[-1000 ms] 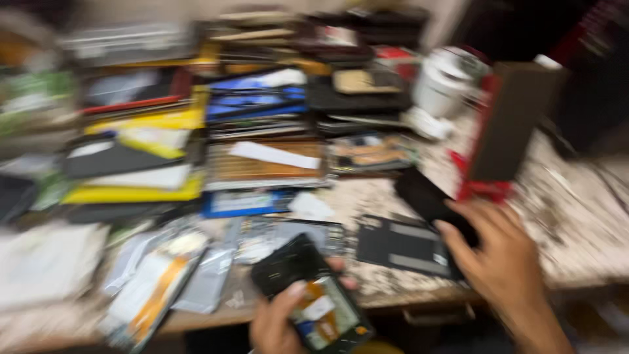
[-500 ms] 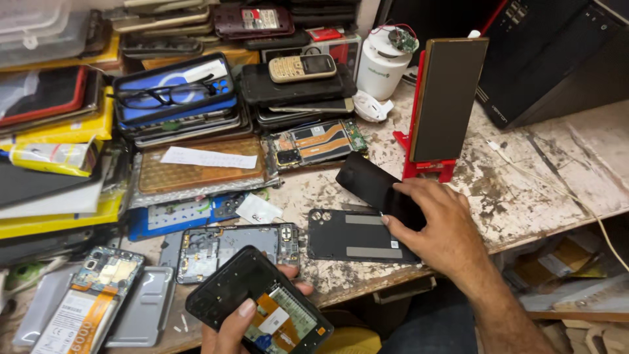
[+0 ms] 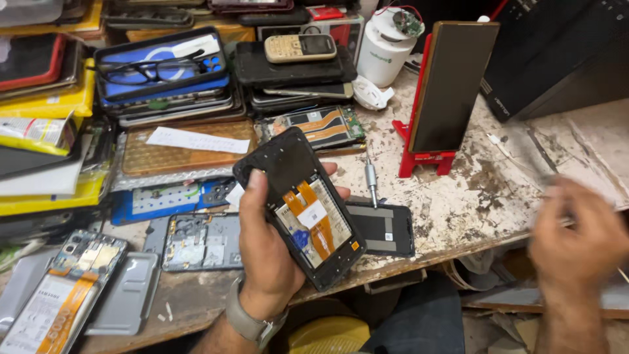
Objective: The person pries open the back panel of a mobile phone using a tool and their hands, then removes the internal components.
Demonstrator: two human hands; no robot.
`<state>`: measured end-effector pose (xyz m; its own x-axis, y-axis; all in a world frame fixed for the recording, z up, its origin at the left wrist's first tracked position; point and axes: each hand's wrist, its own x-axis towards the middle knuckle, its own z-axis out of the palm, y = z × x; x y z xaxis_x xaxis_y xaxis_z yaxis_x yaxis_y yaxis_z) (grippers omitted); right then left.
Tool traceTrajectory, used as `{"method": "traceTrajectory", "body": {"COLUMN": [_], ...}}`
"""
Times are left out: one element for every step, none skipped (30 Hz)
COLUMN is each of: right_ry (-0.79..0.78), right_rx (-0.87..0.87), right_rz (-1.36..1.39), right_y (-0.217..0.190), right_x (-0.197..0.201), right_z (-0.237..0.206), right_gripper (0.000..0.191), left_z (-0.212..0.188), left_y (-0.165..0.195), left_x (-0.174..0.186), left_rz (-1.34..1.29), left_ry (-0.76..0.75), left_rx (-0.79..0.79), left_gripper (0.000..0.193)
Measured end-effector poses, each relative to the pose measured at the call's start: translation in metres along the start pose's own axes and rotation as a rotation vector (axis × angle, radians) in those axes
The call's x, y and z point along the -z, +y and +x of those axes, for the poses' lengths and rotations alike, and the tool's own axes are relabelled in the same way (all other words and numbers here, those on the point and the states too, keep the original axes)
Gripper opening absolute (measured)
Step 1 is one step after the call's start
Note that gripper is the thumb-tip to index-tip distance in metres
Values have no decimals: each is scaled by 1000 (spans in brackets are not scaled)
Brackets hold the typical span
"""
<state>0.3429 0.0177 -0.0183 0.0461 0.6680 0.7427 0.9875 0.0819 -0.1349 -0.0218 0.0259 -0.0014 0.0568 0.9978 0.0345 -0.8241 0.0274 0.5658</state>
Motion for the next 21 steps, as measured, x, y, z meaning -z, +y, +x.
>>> {"method": "traceTrajectory", "body": {"right_ry": [-115, -236, -360, -276, -195, -113, -210, -310, -408, -491, -574, -679, -781, -774, -768, -760, -830, -903, -974, -996, -1020], "right_rx": [-66, -127, -185, -51, 85, 222, 111, -3, -119, -50, 21, 67, 115, 182, 255, 331, 246, 156, 62, -37, -139], "right_rz": [-73, -144, -206, -247, -283, -317, -100, 119, 336, 359, 382, 363, 344, 296, 255, 216, 201, 180, 152, 189, 225], "right_y": [-2, -7, -18, -29, -42, -55, -69, -80, -90, -100, -110, -123, -133, -142, -154, -166, -174, -178, -180, -181, -181], "right_x": [-3, -7, -12, -14, -11, -13, -16, -17, -17, -23, -33, -43, -50, -51, -53, -55, -54, -52, -48, -45, -39], "right_z": [2, 5, 8, 12, 14, 18, 24, 29, 33, 39, 47, 54, 61, 66, 70, 74, 78, 80, 82, 83, 82], "right_gripper": [15, 21, 28, 27, 26, 26, 28, 30, 32, 32, 32, 32, 32, 29, 26, 24, 26, 27, 29, 28, 28], "left_z": [7, 12, 16, 20, 21, 24, 26, 28, 28, 27, 25, 24, 23, 22, 20, 19, 17, 16, 15, 15, 15], "left_y": [-1, -5, -7, -8, -9, -11, -12, -12, -14, -16, -17, -16, -15, -14, -12, -8, -5, -4, -4, -5, -6], "left_x": [-3, -5, -6, -5, -4, -3, -3, -2, -1, -1, -1, 0, 0, 0, 0, 1, 3, 5, 7, 9, 11], "left_rz": [-19, -17, -9, 1, 2, 2, 3, -18, -42, -66, -33, -1, 33, -12, -53, -92, -90, -91, -96, -78, -62], "left_ry": [13, 0, -7, -13, -13, -15, -23, -26, -33, -42, -32, -24, -17, -30, -37, -43, -52, -61, -74, -84, -92], "left_rx": [2, 4, 2, -3, 11, 25, 40, 44, 54, 67, 41, 11, -23, 3, 21, 35, 50, 70, 95, 88, 84], "left_gripper": [73, 75, 77, 78, 79, 80, 81, 82, 84, 86, 87, 88, 89, 90, 90, 91, 90, 89, 88, 88, 88]}}
